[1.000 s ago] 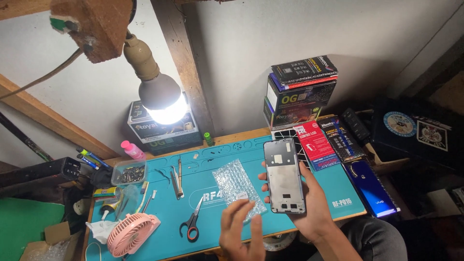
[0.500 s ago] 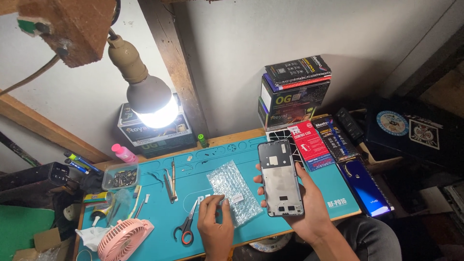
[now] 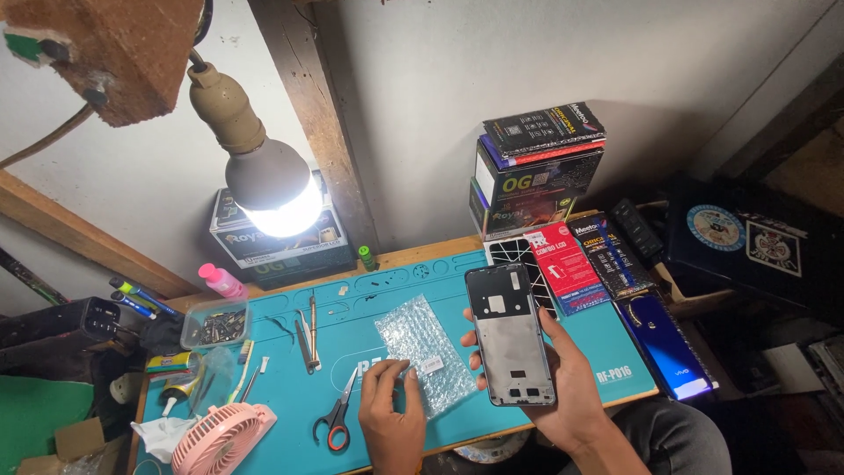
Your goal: Unboxing a new mobile phone screen replacement and inspecting it against the phone frame for compatibility.
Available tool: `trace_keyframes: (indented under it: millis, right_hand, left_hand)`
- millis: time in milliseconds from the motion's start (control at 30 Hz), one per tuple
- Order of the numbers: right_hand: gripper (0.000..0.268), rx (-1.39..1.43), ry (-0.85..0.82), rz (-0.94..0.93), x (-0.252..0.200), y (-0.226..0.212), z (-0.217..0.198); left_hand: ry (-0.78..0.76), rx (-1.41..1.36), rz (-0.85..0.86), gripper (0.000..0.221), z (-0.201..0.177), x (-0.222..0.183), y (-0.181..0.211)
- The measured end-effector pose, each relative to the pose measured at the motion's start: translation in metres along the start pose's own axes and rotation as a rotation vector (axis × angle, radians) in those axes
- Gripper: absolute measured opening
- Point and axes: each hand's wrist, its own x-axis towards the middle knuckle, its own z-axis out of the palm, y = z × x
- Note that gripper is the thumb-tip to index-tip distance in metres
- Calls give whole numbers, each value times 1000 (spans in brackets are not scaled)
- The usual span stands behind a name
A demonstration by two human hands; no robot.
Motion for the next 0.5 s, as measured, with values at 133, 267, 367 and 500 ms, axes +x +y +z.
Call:
trace_keyframes:
  millis: [133, 267, 367, 500]
  right_hand:
    - [86, -21, 57, 61, 1, 1, 0]
    - [86, -28, 57, 155, 5, 12, -4]
    - [82, -83, 174, 215, 2, 18, 6]
    - [75, -152, 318, 261, 1, 26, 13]
  left_hand:
    - [37, -21, 10, 17, -5, 7, 19]
    - [-100, -270, -290, 33, -18, 29, 71]
    - [-232, -502, -442, 38, -22, 50, 103]
    - [-348, -807, -632, 12, -20, 61, 120]
